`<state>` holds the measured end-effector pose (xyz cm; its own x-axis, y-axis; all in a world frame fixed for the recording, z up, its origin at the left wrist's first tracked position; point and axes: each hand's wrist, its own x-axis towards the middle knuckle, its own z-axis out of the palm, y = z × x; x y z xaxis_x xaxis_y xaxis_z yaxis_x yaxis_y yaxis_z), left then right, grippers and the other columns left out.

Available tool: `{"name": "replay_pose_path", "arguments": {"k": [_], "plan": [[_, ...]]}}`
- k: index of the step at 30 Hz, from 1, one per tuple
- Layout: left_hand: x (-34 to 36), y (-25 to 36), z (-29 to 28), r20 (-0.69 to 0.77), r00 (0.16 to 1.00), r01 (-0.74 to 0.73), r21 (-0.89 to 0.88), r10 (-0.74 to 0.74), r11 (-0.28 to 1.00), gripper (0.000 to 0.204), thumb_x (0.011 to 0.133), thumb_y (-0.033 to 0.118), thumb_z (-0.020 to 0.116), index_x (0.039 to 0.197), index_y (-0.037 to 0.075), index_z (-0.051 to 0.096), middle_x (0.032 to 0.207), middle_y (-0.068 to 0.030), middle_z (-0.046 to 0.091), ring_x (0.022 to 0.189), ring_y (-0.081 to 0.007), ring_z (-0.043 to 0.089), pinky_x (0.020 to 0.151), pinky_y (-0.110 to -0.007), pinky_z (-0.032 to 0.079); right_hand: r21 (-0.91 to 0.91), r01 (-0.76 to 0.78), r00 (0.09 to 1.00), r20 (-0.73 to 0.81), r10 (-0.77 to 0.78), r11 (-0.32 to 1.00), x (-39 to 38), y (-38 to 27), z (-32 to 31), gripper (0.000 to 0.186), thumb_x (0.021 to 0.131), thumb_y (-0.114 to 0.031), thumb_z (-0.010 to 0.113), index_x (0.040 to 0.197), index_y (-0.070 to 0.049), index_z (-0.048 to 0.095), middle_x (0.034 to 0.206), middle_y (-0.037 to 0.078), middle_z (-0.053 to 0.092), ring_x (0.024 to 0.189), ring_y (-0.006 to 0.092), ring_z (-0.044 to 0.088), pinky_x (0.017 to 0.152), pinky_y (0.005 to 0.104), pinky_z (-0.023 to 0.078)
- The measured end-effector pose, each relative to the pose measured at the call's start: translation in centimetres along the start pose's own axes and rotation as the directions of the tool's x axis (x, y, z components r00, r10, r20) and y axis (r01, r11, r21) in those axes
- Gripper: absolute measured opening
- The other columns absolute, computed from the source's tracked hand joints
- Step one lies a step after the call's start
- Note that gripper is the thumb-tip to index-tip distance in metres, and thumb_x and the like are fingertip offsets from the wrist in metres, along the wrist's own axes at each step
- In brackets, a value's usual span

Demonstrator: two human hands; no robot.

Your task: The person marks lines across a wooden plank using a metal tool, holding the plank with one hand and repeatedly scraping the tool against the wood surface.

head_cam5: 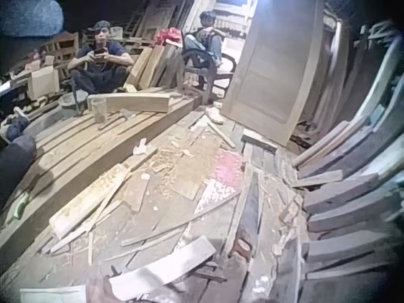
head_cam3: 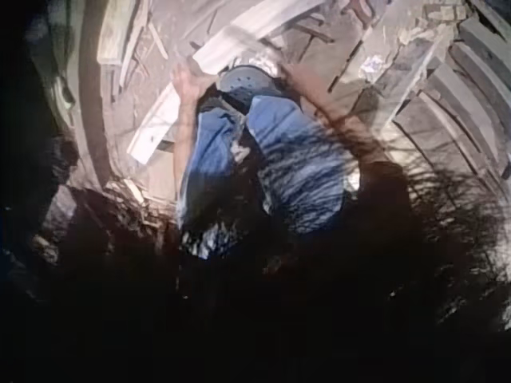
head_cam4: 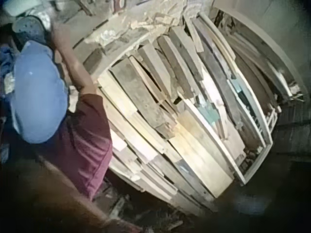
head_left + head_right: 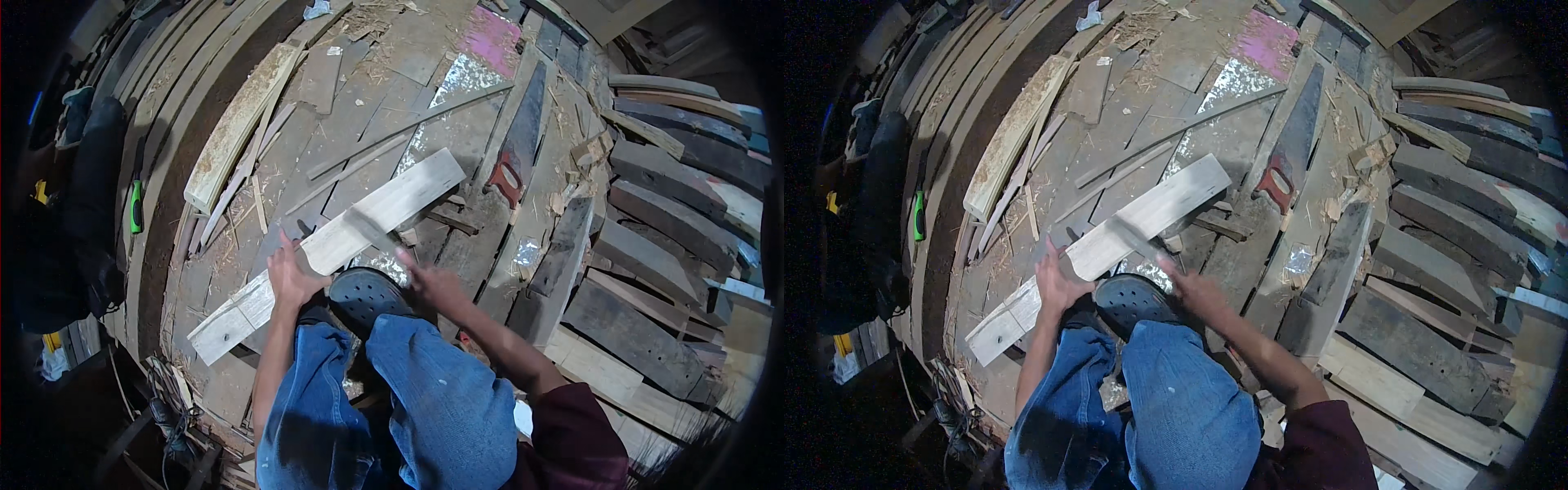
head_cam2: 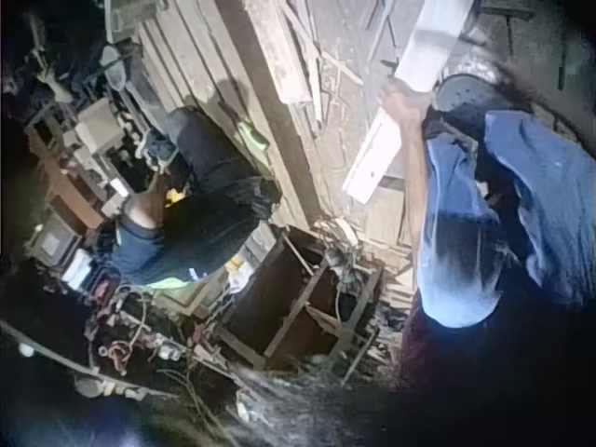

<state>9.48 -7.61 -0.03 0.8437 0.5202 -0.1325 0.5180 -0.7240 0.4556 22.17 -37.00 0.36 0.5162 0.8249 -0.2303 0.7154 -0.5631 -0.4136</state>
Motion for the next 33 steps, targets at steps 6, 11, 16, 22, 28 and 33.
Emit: {"name": "replay_pose_path", "arguments": {"k": [6,11,16,22,28,33], "plan": [[0.5,1.1,-0.3,0.057,0.998,0.027,0.003,-0.027,1.0,0.138,0.041,0.032,0.088,0.148,-0.009,0.011,0.125,-0.0139,0.061,0.106,-0.0328,0.054,0.1,-0.041,0.035,0.253,-0.428,0.859,-0.184,0.477,0.868,0.7,2.6,-2.5,0.083,0.086,-0.013,0.06,0.154,-0.033,0.016,0.068,0.022,0.061,0.058,0.0388,0.061,0.053,0.0495,0.047],[0.5,1.1,-0.6,0.045,0.999,0.027,0.026,-0.028,0.999,0.137,0.043,0.032,0.089,0.147,-0.009,0.011,0.126,-0.0142,0.061,0.11,-0.0331,0.054,0.102,-0.042,0.034,0.098,-0.085,0.996,0.015,0.084,0.992,-0.5,3.2,0.9,0.075,0.091,-0.022,0.053,0.153,-0.037,0.014,0.07,0.022,0.062,0.061,0.0398,0.062,0.055,0.0525,0.049],[0.2,0.5,-0.6,0.031,0.999,0.032,0.024,-0.032,0.999,0.139,0.04,0.032,0.09,0.148,-0.008,0.011,0.123,-0.0159,0.062,0.11,-0.0354,0.056,0.099,-0.044,0.036,0.231,-0.518,0.793,-0.231,0.563,0.824,2.7,4.6,-4.5,0.07,0.089,-0.016,0.058,0.151,-0.026,0.028,0.073,0.023,0.063,0.063,0.042,0.061,0.056,0.0518,0.049],[0.0,0.4,-0.5,-0.004,1.0,0.01,-0.022,-0.011,1.0,0.137,0.041,0.03,0.089,0.147,-0.009,0.012,0.12,-0.0172,0.063,0.107,-0.036,0.057,0.096,-0.045,0.038,0.116,-0.127,0.989,0.092,0.117,0.985,1.1,-0.1,-2.5,0.071,0.093,-0.013,0.049,0.155,-0.023,0.017,0.075,0.024,0.062,0.065,0.0384,0.062,0.06,0.0475,0.048],[0.3,0.6,-0.1,-0.003,1.0,0.006,-0.007,-0.006,1.0,0.138,0.04,0.029,0.09,0.148,-0.008,0.012,0.122,-0.0159,0.063,0.109,-0.0365,0.056,0.098,-0.045,0.037,0.289,-0.323,0.908,-0.172,0.381,0.901,2.9,-0.2,-2.5,0.079,0.09,-0.013,0.053,0.155,-0.024,0.009,0.084,0.028,0.064,0.067,0.0368,0.064,0.06,0.0482,0.051],[-0.3,-0.1,-0.6,0.01,0.999,0.032,-0.032,-0.032,0.999,0.139,0.038,0.028,0.09,0.148,-0.007,0.013,0.123,-0.0154,0.062,0.109,-0.035,0.056,0.101,-0.044,0.036,0.068,-0.169,0.959,0.243,0.148,0.983,3.2,-1.5,-2.1,0.088,0.079,-0.01,0.063,0.153,-0.027,0.02,0.078,0.022,0.066,0.07,0.0395,0.066,0.062,0.0508,0.052]]}}
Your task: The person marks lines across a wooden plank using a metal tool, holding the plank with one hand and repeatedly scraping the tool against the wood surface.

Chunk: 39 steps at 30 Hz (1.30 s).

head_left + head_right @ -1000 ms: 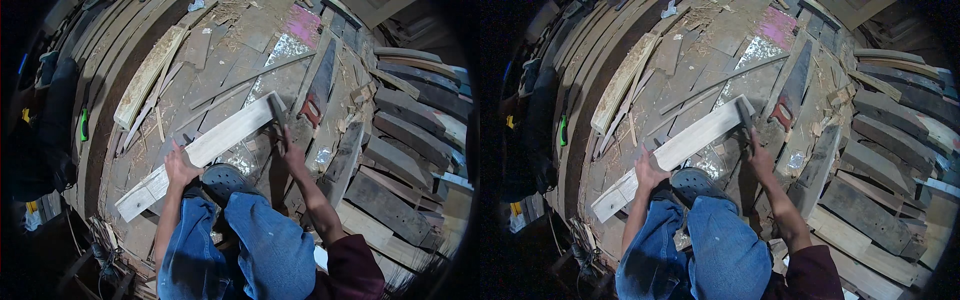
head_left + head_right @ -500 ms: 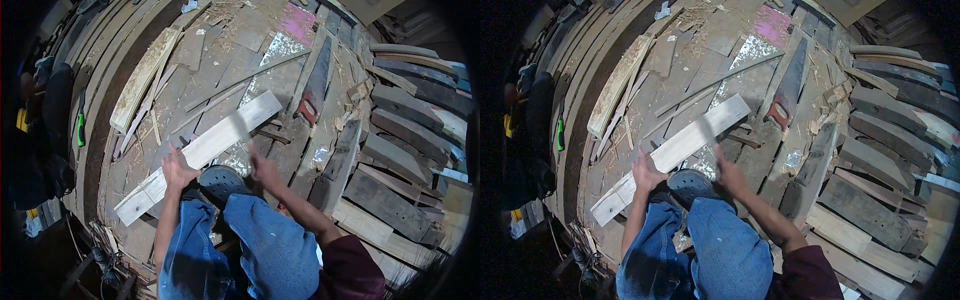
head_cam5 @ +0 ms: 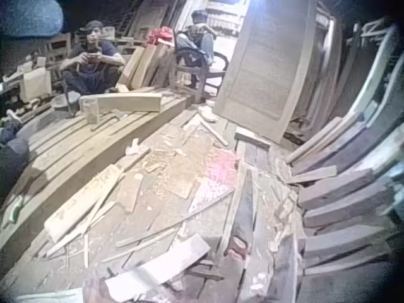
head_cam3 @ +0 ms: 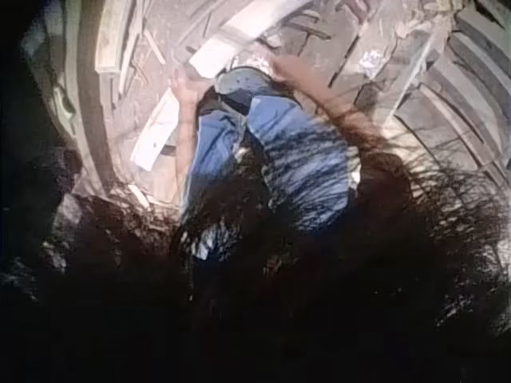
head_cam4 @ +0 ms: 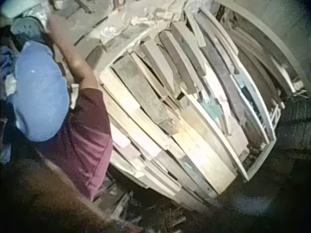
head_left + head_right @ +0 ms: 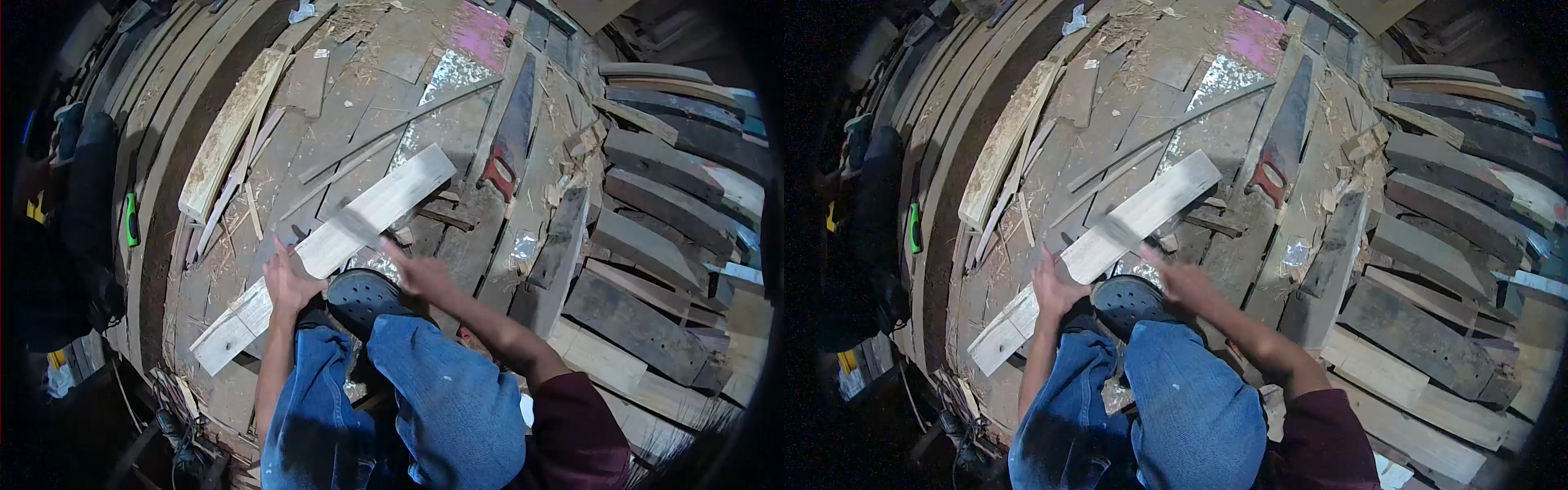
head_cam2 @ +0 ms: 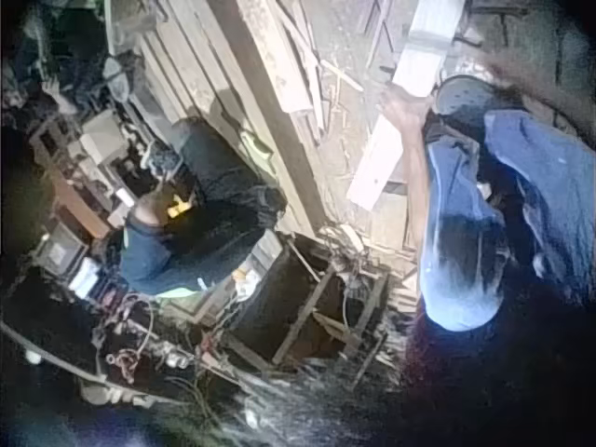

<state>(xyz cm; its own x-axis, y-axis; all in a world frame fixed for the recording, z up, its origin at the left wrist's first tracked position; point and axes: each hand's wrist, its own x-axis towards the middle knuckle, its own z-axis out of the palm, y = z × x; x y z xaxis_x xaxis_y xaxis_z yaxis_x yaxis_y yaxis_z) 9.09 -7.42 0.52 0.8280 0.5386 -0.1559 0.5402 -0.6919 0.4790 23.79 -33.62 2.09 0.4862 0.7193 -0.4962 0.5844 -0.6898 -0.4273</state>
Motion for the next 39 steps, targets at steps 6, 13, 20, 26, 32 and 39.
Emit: {"name": "replay_pose_path", "arguments": {"k": [6,13,20,26,32,39], "plan": [[0.8,1.9,-0.2,0.088,0.994,0.06,0.036,-0.063,0.998,0.139,0.043,0.033,0.09,0.147,-0.011,0.01,0.127,-0.0145,0.061,0.112,-0.0315,0.055,0.101,-0.041,0.035,0.307,-0.342,0.75,-0.481,0.455,0.888,2.0,4.4,-2.9,0.057,0.093,-0.017,0.053,0.147,-0.019,0.035,0.074,0.024,0.064,0.064,0.0439,0.063,0.06,0.0554,0.049],[0.5,0.6,0.2,-0.007,1.0,-0.018,-0.019,0.018,1.0,0.135,0.04,0.028,0.088,0.148,-0.006,0.014,0.121,-0.0174,0.063,0.111,-0.0363,0.056,0.097,-0.045,0.037,0.034,-0.197,0.927,-0.318,0.197,0.98,2.6,6.1,-3.2,0.066,0.092,-0.016,0.051,0.152,-0.025,0.025,0.079,0.024,0.065,0.069,0.0435,0.064,0.063,0.0535,0.05],[0.2,0.1,0.1,-0.009,1.0,-0.024,0.015,0.024,1.0,0.138,0.038,0.027,0.089,0.148,-0.009,0.013,0.12,-0.018,0.063,0.108,-0.0354,0.057,0.097,-0.044,0.038,0.219,-0.042,0.991,-0.118,0.069,0.975,-0.7,-0.2,0.2,0.085,0.083,-0.006,0.055,0.154,-0.031,0.016,0.075,0.027,0.062,0.069,0.0444,0.063,0.062,0.0541,0.048],[0.6,0.8,-0.4,0.039,0.999,0.0,0.007,0.0,1.0,0.135,0.043,0.03,0.089,0.147,-0.01,0.013,0.126,-0.016,0.061,0.111,-0.0336,0.055,0.101,-0.043,0.034,0.216,-0.161,0.834,-0.491,0.249,0.963,0.6,6.3,-4.5,0.084,0.082,-0.007,0.057,0.154,-0.028,0.018,0.081,0.026,0.064,0.07,0.043,0.063,0.061,0.0528,0.049],[0.7,1.2,-0.5,0.059,0.997,0.04,0.054,-0.043,0.998,0.134,0.043,0.029,0.088,0.147,-0.009,0.014,0.127,-0.0148,0.061,0.111,-0.0329,0.054,0.102,-0.042,0.034,0.016,0.082,0.994,-0.08,-0.08,0.997,-2.1,-1.7,4.4,0.078,0.085,-0.018,0.061,0.153,-0.026,0.023,0.082,0.018,0.064,0.066,0.0348,0.064,0.054,0.0473,0.049],[0.9,0.8,-0.1,0.021,1.0,-0.01,0.039,0.009,0.999,0.136,0.04,0.029,0.088,0.147,-0.008,0.014,0.123,-0.0148,0.063,0.108,-0.0343,0.056,0.099,-0.042,0.036,0.263,-0.239,0.807,-0.481,0.342,0.935,0.1,5.9,-1.1,0.078,0.087,-0.018,0.058,0.154,-0.023,0.018,0.075,0.018,0.064,0.065,0.0381,0.064,0.056,0.048,0.05]]}}
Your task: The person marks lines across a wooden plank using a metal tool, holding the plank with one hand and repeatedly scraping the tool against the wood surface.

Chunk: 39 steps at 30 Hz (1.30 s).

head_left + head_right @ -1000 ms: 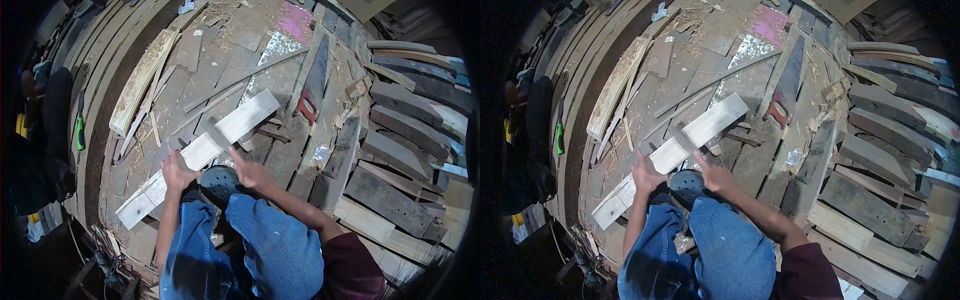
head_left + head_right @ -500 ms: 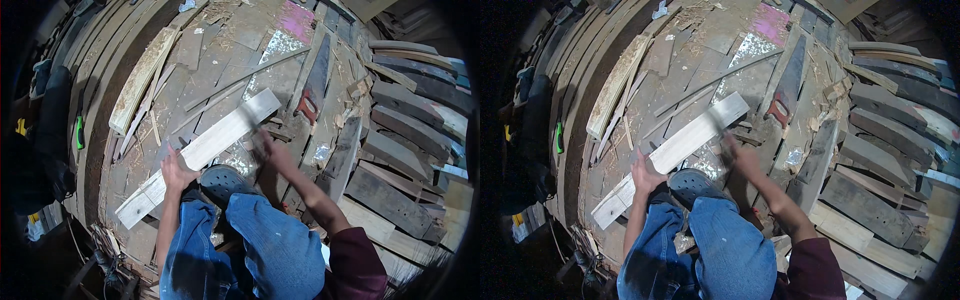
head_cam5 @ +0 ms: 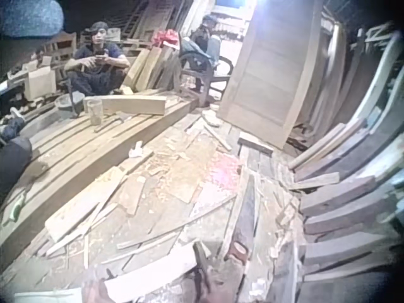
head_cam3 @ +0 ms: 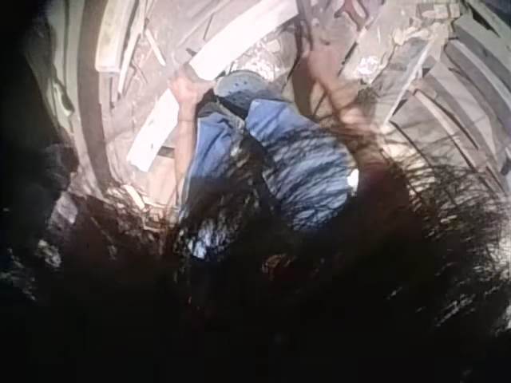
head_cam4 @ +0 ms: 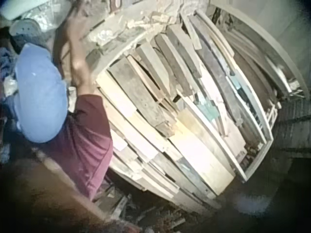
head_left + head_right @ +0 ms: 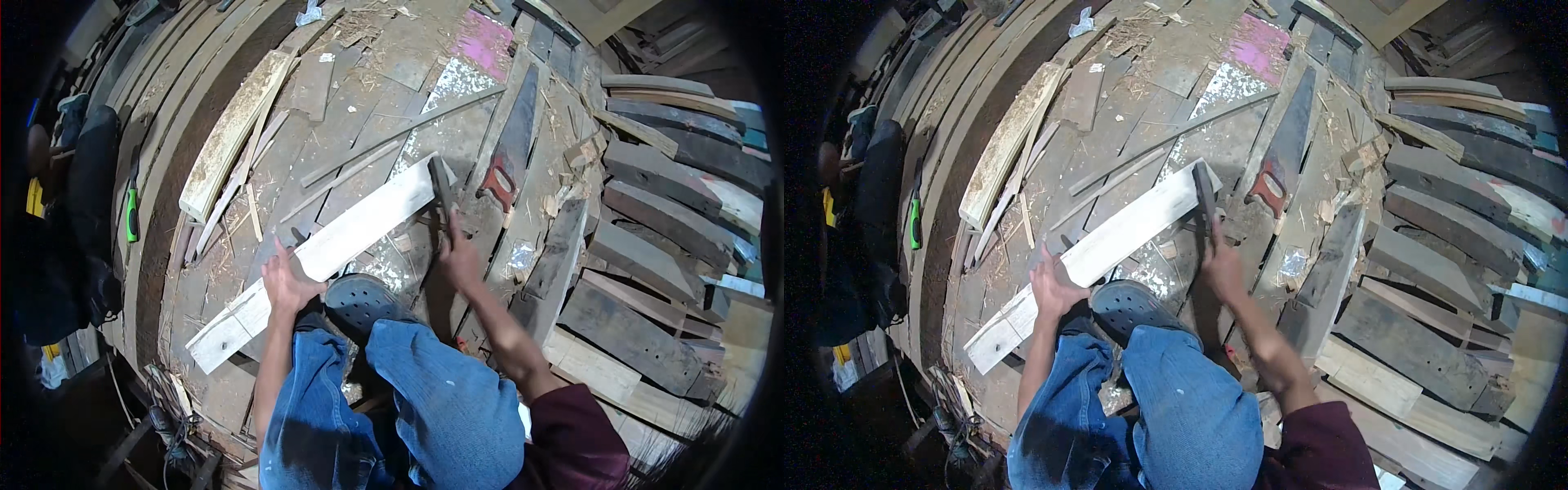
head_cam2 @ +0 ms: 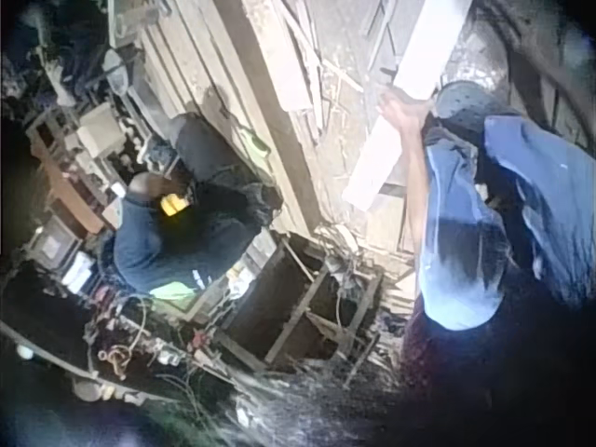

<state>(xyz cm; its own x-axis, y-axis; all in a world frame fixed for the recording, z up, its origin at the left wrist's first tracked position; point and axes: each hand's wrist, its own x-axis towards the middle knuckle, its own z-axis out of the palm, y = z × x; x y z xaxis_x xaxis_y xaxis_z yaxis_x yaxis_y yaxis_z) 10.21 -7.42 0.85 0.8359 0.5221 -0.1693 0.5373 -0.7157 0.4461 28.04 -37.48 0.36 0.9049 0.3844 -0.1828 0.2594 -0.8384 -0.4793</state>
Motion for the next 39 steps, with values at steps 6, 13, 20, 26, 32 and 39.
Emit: {"name": "replay_pose_path", "arguments": {"k": [6,13,20,26,32,39], "plan": [[-0.3,0.7,-0.3,0.049,0.997,0.057,-0.007,-0.057,0.998,0.134,0.044,0.031,0.089,0.147,-0.011,0.014,0.125,-0.0147,0.062,0.11,-0.033,0.055,0.1,-0.041,0.036,-0.047,0.358,0.812,0.509,-0.286,0.933,-4.3,-5.9,2.7,0.076,0.086,-0.019,0.055,0.153,-0.024,0.02,0.081,0.022,0.065,0.067,0.0398,0.065,0.062,0.0495,0.051],[0.0,0.7,-0.4,0.038,0.998,0.042,0.035,-0.044,0.998,0.132,0.045,0.032,0.089,0.147,-0.009,0.017,0.125,-0.0147,0.062,0.11,-0.0329,0.055,0.1,-0.041,0.036,0.09,0.14,0.988,0.058,-0.145,0.986,-2.4,-2.9,1.9,0.071,0.09,-0.016,0.051,0.154,-0.02,0.019,0.073,0.025,0.062,0.061,0.0385,0.063,0.055,0.0491,0.049],[-0.4,-0.4,0.2,0.038,0.999,0.025,0.012,-0.025,1.0,0.139,0.044,0.032,0.091,0.147,-0.011,0.009,0.125,-0.0153,0.061,0.11,-0.0332,0.055,0.101,-0.042,0.035,-0.021,0.096,0.989,0.113,-0.093,0.995,-0.2,-1.5,-1.2,0.078,0.088,-0.013,0.054,0.154,-0.03,0.015,0.073,0.025,0.062,0.064,0.0412,0.062,0.061,0.0513,0.048],[-0.6,-0.5,-1.0,0.052,0.998,0.04,0.055,-0.043,0.998,0.136,0.044,0.03,0.089,0.147,-0.01,0.011,0.124,-0.0142,0.062,0.109,-0.0334,0.055,0.102,-0.041,0.035,0.065,0.073,0.864,0.495,-0.096,0.995,-4.5,-9.4,2.0,0.079,0.086,-0.011,0.051,0.154,-0.027,0.015,0.087,0.028,0.065,0.07,0.0432,0.064,0.063,0.052,0.051],[-0.3,0.5,-0.9,0.061,0.997,0.048,-0.02,-0.046,0.999,0.135,0.044,0.03,0.088,0.147,-0.012,0.011,0.127,-0.015,0.061,0.111,-0.0319,0.055,0.103,-0.039,0.036,-0.047,0.154,0.983,0.114,-0.148,0.987,2.0,0.2,-1.7,0.085,0.08,-0.006,0.055,0.152,-0.035,0.021,0.079,0.019,0.066,0.067,0.0401,0.065,0.061,0.0515,0.05],[-0.3,-0.3,-0.2,0.058,0.998,0.023,-0.038,-0.021,0.999,0.135,0.042,0.03,0.089,0.146,-0.012,0.014,0.123,-0.0156,0.063,0.114,-0.0321,0.055,0.102,-0.041,0.037,-0.107,-0.131,0.989,-0.08,0.123,0.986,5.0,6.8,-6.8,0.084,0.086,-0.015,0.062,0.154,-0.028,0.015,0.083,0.025,0.067,0.075,0.0442,0.065,0.065,0.0512,0.051]]}}
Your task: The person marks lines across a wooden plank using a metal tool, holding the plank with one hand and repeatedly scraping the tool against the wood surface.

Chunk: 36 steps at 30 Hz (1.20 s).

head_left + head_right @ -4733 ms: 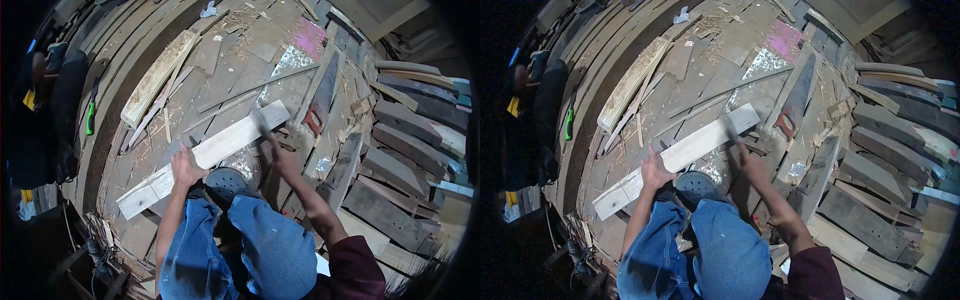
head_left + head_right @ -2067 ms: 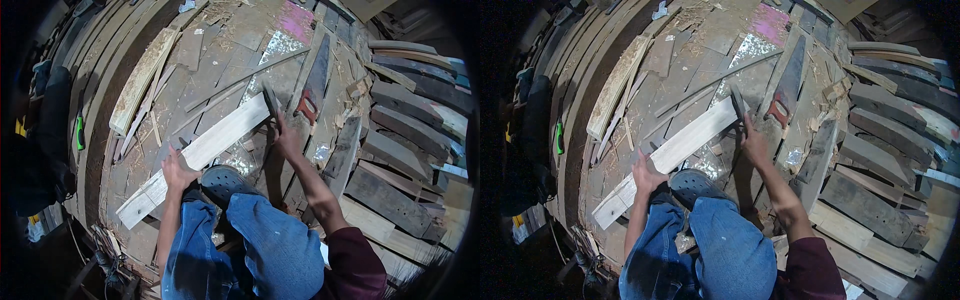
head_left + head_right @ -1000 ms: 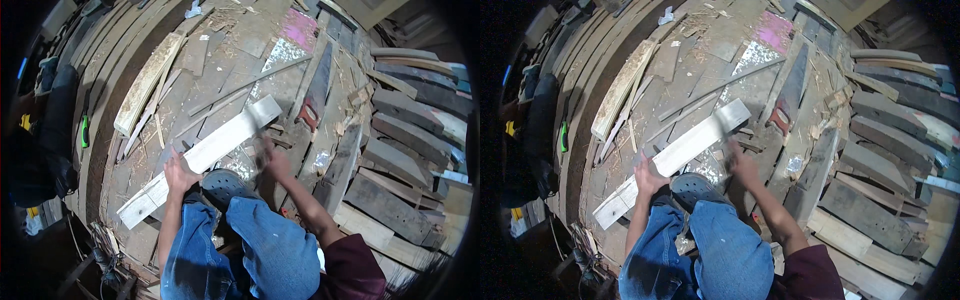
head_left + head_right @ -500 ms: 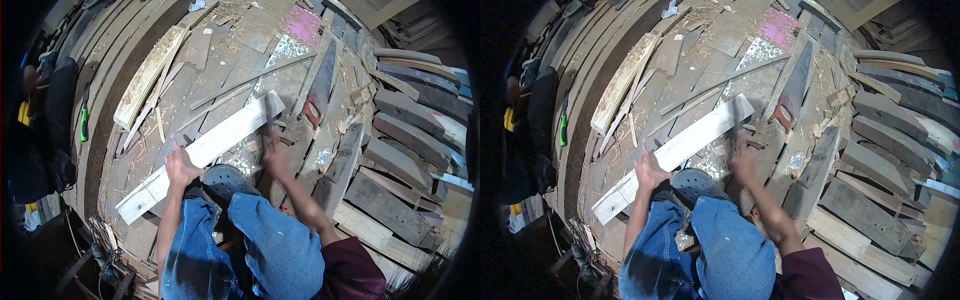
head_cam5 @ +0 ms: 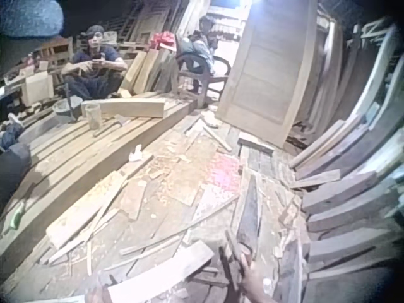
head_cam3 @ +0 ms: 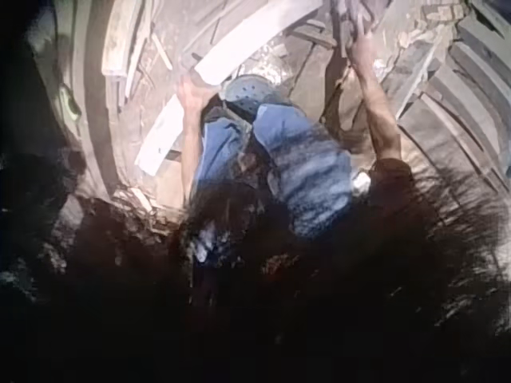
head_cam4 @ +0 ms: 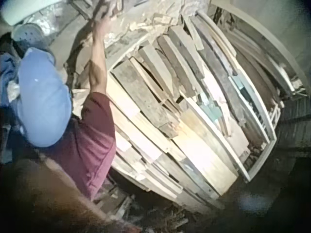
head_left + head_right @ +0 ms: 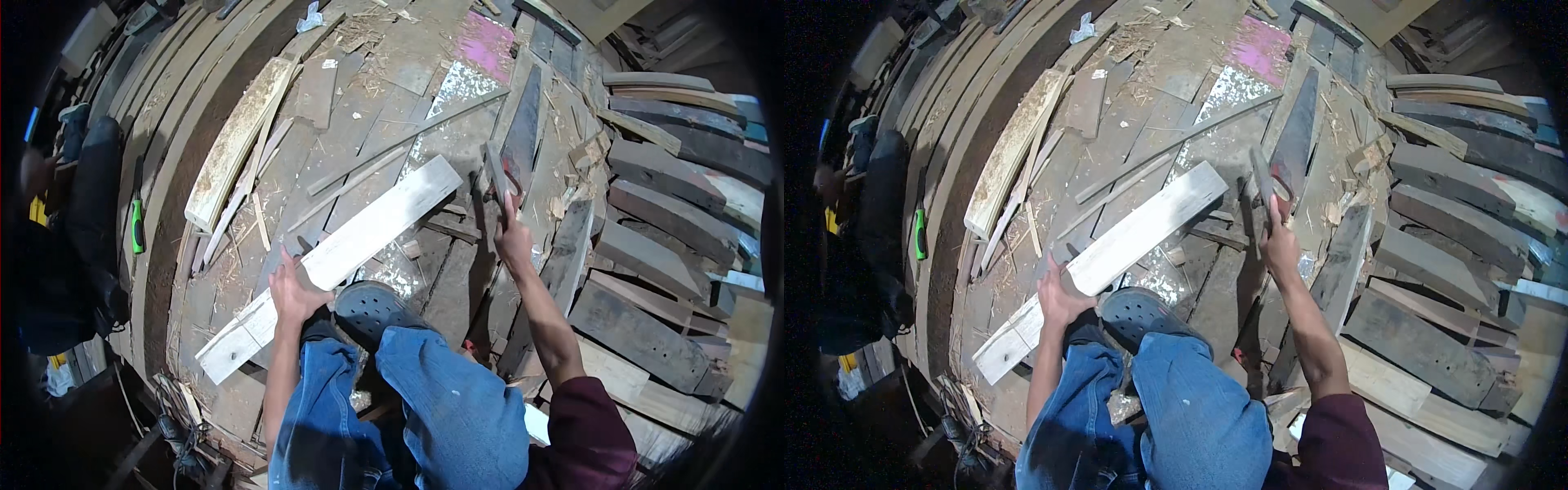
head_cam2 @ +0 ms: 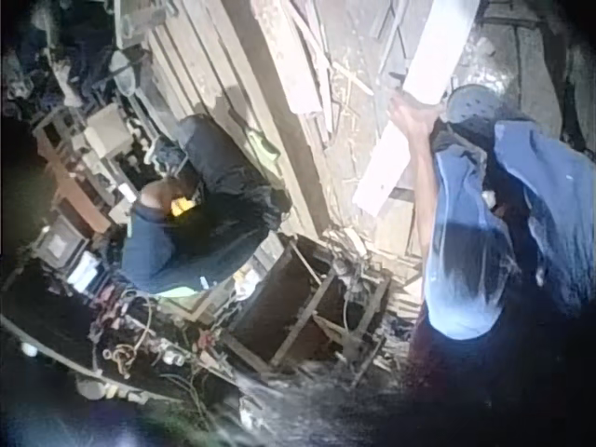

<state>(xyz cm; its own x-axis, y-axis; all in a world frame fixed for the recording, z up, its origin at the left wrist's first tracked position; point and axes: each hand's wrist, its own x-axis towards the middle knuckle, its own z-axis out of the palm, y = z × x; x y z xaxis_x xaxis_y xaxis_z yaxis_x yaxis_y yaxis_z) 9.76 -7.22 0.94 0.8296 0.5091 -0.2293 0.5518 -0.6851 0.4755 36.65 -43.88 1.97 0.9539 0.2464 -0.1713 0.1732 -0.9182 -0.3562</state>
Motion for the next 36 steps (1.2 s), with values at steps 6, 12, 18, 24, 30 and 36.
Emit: {"name": "replay_pose_path", "arguments": {"k": [6,12,18,24,30,36], "plan": [[0.2,1.0,-0.8,-0.006,0.999,-0.031,0.04,0.032,0.999,0.133,0.042,0.028,0.088,0.146,-0.012,0.016,0.122,-0.0144,0.063,0.108,-0.0327,0.056,0.098,-0.042,0.037,0.222,0.235,0.972,-0.024,-0.236,0.946,-2.1,-1.5,3.2,0.104,0.076,-0.017,0.073,0.155,-0.017,0.005,0.104,0.03,0.065,0.093,0.0465,0.065,0.082,0.0475,0.052],[0.2,0.9,-0.6,0.009,1.0,0.003,0.031,-0.003,1.0,0.135,0.041,0.029,0.09,0.145,-0.013,0.015,0.122,-0.015,0.063,0.11,-0.0324,0.055,0.101,-0.042,0.036,0.437,0.183,0.907,0.269,-0.322,0.88,1.3,-4.4,5.0,0.104,0.07,-0.017,0.069,0.156,-0.023,0.01,0.105,0.028,0.064,0.095,0.0417,0.065,0.085,0.0444,0.051],[-0.1,0.2,-0.5,-0.031,0.999,-0.031,0.035,0.032,0.999,0.135,0.04,0.03,0.089,0.146,-0.012,0.016,0.12,-0.0138,0.064,0.106,-0.0319,0.057,0.098,-0.041,0.037,0.43,0.243,0.88,0.28,-0.385,0.869,2.3,-4.8,5.2,0.098,0.069,-0.021,0.067,0.155,-0.026,0.02,0.112,0.026,0.063,0.102,0.0379,0.063,0.092,0.0407,0.048],[-0.3,0.3,-0.6,-0.043,0.998,-0.033,0.059,0.036,0.998,0.135,0.041,0.028,0.088,0.146,-0.011,0.015,0.12,-0.014,0.064,0.106,-0.0322,0.057,0.098,-0.043,0.037,0.366,0.246,0.841,0.379,-0.385,0.897,1.2,-6.7,5.9,0.099,0.069,-0.017,0.067,0.155,-0.029,0.02,0.116,0.024,0.064,0.105,0.036,0.063,0.094,0.0395,0.048],[0.2,0.8,-0.4,-0.017,0.999,-0.034,0.019,0.034,0.999,0.137,0.041,0.029,0.089,0.147,-0.01,0.011,0.121,-0.0131,0.064,0.11,-0.0326,0.056,0.099,-0.042,0.036,0.532,0.295,0.792,0.33,-0.515,0.794,0.2,-8.1,7.7,0.1,0.072,-0.019,0.071,0.155,-0.03,0.016,0.125,0.029,0.059,0.115,0.0406,0.058,0.1,0.0411,0.044],[0.1,0.2,-0.4,0.024,0.999,0.022,0.088,-0.024,0.996,0.135,0.043,0.034,0.088,0.147,-0.012,0.014,0.118,-0.0128,0.064,0.103,-0.0314,0.057,0.097,-0.04,0.037,0.612,0.238,0.771,0.353,-0.53,0.754,-1.7,-10.5,8.3,0.102,0.07,-0.016,0.07,0.154,-0.034,0.014,0.128,0.026,0.058,0.115,0.0389,0.06,0.098,0.0384,0.046]]}}
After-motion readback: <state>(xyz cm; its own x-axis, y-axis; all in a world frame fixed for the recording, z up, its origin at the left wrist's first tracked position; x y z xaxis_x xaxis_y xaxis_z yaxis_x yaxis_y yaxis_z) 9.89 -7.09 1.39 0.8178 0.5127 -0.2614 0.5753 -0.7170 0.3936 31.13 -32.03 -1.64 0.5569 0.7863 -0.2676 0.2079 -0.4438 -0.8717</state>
